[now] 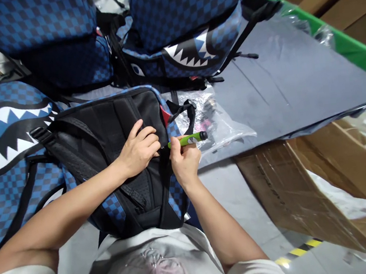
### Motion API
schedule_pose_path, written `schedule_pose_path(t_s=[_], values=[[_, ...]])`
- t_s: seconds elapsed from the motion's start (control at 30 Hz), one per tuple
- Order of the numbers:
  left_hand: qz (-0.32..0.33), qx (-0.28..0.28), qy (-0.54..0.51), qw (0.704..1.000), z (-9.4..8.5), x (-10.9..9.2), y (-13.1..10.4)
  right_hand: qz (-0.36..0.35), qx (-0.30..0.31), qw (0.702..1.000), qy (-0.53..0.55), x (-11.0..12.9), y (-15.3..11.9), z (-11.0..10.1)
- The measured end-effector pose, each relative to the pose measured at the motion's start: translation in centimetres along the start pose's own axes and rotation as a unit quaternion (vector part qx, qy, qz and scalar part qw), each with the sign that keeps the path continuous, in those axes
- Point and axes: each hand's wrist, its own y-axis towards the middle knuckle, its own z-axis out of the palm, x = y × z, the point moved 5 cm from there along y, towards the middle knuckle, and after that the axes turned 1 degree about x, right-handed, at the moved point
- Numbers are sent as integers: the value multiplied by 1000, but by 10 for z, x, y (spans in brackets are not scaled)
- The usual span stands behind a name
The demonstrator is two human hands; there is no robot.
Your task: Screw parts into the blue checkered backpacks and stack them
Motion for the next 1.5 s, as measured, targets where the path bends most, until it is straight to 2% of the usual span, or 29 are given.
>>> schedule_pose_path(t_s=[0.17,0.3,0.8,0.9,1.0,1.07,1.13,1.2,1.3,1.43,1.5], values=[[-2,5,-3,1000,0,1,-1,-6,-12,1000,-3,-1,0,-2],[-9,9,-7,1000,1,2,-1,11,26,999,22,-2,0,1],[1,36,28,999,-5,1,3,18,60,996,58,-2,4,3],[40,82,57,994,-10,4,13,-6,48,998,50,-1,4,4],[92,177,79,977,-10,7,28,-24,25,998,47,-3,2,2],[99,239,79,963,-9,8,38,-34,17,998,51,-5,-1,-1],[91,270,84,955,-13,5,47,-32,9,996,80,-6,-7,-9],[81,274,99,953,-27,-4,53,-37,1,987,156,-2,-15,-21],[66,236,128,961,-73,-35,55,-126,-24,964,234,21,-32,-55],[10,144,158,977,-149,-88,53,-311,-61,930,187,62,-47,-111],[-53,117,147,981,-166,-103,47,-359,-58,920,142,72,-45,-125]])
